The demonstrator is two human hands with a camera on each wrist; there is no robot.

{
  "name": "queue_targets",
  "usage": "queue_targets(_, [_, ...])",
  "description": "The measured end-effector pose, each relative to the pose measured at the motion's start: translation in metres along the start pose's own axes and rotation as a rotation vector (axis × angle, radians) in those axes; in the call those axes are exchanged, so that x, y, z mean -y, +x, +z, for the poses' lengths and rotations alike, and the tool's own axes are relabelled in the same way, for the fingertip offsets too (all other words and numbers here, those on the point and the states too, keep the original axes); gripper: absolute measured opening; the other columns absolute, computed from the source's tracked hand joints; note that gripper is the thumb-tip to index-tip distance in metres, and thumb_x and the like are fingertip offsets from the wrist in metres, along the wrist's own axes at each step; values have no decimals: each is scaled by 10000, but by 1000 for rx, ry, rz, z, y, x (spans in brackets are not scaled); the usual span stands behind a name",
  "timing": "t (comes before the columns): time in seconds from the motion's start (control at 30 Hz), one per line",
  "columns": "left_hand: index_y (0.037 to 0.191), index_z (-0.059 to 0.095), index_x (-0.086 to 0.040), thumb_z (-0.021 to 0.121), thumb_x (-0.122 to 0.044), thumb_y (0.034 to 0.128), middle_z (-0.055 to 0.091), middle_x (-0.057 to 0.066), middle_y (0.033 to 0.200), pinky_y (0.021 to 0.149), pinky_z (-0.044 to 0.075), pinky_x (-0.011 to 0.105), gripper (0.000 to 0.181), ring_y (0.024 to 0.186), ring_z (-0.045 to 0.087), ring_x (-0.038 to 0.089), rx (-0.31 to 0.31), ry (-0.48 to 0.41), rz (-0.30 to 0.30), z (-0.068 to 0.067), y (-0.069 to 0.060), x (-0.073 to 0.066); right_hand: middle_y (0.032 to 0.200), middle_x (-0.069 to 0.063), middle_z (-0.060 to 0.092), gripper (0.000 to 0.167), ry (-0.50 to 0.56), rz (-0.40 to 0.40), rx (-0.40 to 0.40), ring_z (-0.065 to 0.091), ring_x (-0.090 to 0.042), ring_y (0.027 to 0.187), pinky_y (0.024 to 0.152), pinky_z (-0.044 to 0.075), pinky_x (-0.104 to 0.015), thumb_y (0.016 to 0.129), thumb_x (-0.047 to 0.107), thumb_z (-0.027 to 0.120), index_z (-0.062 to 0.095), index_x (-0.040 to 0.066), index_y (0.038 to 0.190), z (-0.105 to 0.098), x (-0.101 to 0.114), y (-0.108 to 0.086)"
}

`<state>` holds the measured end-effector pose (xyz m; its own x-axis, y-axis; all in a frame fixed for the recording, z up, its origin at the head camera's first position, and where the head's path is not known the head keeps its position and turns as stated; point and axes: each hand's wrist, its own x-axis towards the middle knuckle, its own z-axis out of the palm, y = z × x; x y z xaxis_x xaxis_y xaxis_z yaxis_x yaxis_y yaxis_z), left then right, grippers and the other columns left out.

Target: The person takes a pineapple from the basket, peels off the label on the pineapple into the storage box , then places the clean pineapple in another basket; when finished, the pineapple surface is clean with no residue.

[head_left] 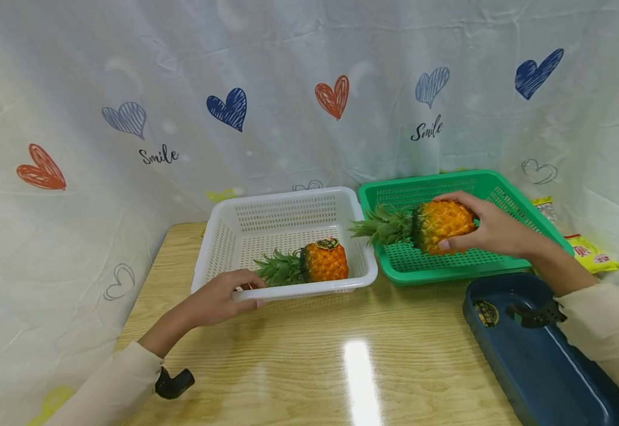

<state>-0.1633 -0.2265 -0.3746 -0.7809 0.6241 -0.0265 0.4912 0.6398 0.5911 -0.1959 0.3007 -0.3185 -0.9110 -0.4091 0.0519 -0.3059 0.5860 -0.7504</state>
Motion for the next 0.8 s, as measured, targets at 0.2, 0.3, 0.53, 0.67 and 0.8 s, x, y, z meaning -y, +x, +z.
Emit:
queue_targets(0.2, [1154,668,-283,692,-379,955,646,-122,1056,783,522,308,221,918,610,63,2,5,10,-1,0,0,1257,-133,513,749,18,25,36,620,-249,937,686,576,-366,887,123,764,370,257,1510,-5,-5,1])
queue_targets(0.3, [1153,669,-282,695,-368,955,648,-120,1062,788,522,312,218,919,610,61,3,2,13,-1,1,0,1268,-141,502,745,23,37,47,619,-256,947,686,579,-371,891,131,760,367,249,1512,-6,-4,2])
queue_targets(0.53, [1155,672,-277,693,-366,956,649,-117,1061,780,523,304,219,914,613,62,6,4,16,-2,1,0,1271,-154,504,729,46,40,54,625,-274,950,690,589,-382,889,121,754,378,196,1509,-9,-2,7])
queue_targets(0.67, [1160,670,-280,690,-375,957,647,-122,1071,790,525,309,225,928,613,62,6,7,7,-1,0,0,1273,-156,503,722,13,44,41,625,-275,937,671,587,-384,884,135,762,394,188,1503,-13,-3,11])
queue_targets(0.8, [1171,667,-278,688,-380,957,645,-121,1082,798,525,311,238,943,614,71,3,9,-3,0,0,1,1278,-150,503,725,-35,59,27,629,-268,919,671,579,-382,883,165,774,402,209,1504,-20,-8,14])
